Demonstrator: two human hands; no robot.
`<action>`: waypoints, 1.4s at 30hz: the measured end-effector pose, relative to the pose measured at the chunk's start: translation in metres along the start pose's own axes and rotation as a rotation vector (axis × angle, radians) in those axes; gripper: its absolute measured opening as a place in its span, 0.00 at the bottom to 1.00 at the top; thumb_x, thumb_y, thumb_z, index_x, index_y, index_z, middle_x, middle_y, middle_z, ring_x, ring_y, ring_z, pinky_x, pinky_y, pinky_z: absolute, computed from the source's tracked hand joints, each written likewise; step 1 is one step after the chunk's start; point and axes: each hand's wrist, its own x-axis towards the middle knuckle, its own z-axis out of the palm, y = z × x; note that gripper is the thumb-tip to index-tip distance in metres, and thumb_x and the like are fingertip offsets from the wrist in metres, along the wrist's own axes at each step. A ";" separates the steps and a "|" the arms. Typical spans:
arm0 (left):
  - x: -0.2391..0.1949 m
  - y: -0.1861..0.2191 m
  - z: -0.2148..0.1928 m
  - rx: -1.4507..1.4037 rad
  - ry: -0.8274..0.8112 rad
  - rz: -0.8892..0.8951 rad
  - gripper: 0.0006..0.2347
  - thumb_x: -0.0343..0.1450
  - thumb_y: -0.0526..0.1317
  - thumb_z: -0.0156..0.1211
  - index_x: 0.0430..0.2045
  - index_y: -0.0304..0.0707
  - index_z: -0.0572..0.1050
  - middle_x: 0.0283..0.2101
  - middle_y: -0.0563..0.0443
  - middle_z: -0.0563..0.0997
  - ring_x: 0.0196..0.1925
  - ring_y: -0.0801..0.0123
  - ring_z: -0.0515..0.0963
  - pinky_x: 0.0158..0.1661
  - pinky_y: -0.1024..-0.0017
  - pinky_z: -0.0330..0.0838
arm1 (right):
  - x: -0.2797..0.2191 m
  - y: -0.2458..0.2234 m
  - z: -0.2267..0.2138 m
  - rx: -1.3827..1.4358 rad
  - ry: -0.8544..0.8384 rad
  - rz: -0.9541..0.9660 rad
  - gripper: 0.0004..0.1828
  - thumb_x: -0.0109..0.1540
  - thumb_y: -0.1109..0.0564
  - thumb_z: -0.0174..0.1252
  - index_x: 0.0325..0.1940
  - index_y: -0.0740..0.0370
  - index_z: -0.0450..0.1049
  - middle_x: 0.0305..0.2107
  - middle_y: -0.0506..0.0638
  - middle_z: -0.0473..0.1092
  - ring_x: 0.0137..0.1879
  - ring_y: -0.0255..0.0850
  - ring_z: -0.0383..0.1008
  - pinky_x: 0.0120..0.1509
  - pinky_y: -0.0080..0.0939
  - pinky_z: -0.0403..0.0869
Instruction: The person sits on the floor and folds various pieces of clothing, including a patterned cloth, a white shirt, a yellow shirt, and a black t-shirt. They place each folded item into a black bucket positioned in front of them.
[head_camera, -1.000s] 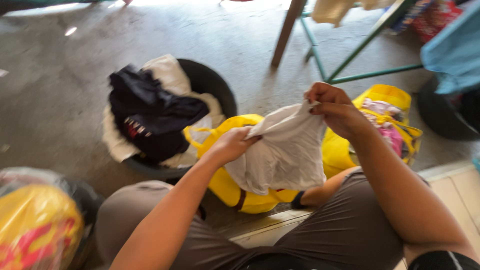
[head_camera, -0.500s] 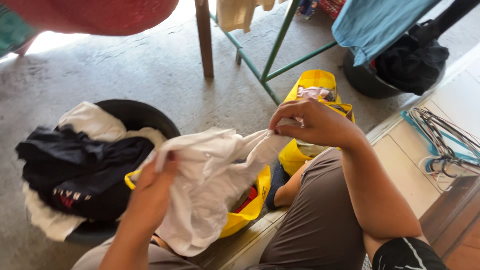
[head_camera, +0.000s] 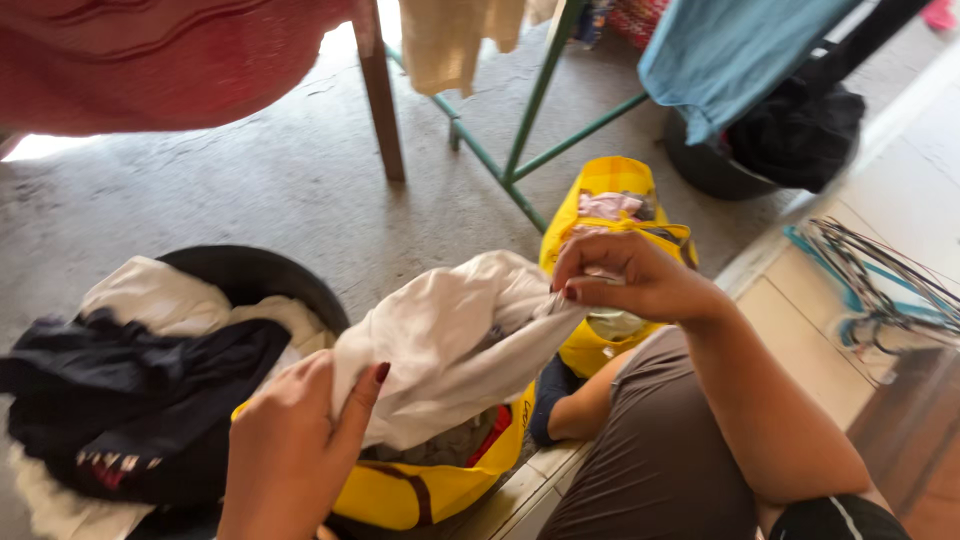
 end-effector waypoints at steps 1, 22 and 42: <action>0.001 0.003 0.005 0.130 0.026 0.120 0.10 0.68 0.44 0.62 0.35 0.39 0.80 0.36 0.44 0.84 0.37 0.53 0.84 0.38 0.58 0.76 | -0.013 -0.012 -0.004 0.062 0.001 -0.016 0.07 0.69 0.58 0.58 0.42 0.65 0.76 0.35 0.51 0.73 0.44 0.39 0.72 0.52 0.40 0.70; 0.043 0.014 0.124 -0.148 -0.185 0.495 0.27 0.63 0.49 0.69 0.55 0.40 0.72 0.54 0.39 0.78 0.59 0.47 0.76 0.57 0.54 0.68 | -0.124 -0.076 -0.034 0.987 -0.073 -0.956 0.04 0.64 0.54 0.63 0.38 0.52 0.74 0.22 0.42 0.64 0.26 0.32 0.62 0.28 0.35 0.68; 0.008 -0.006 0.064 -1.697 -0.151 -0.208 0.05 0.76 0.36 0.55 0.38 0.34 0.77 0.37 0.56 0.80 0.38 0.78 0.76 0.43 0.78 0.71 | -0.003 -0.004 0.006 0.918 0.250 -0.346 0.02 0.66 0.61 0.60 0.41 0.61 0.73 0.25 0.46 0.65 0.33 0.35 0.63 0.41 0.38 0.63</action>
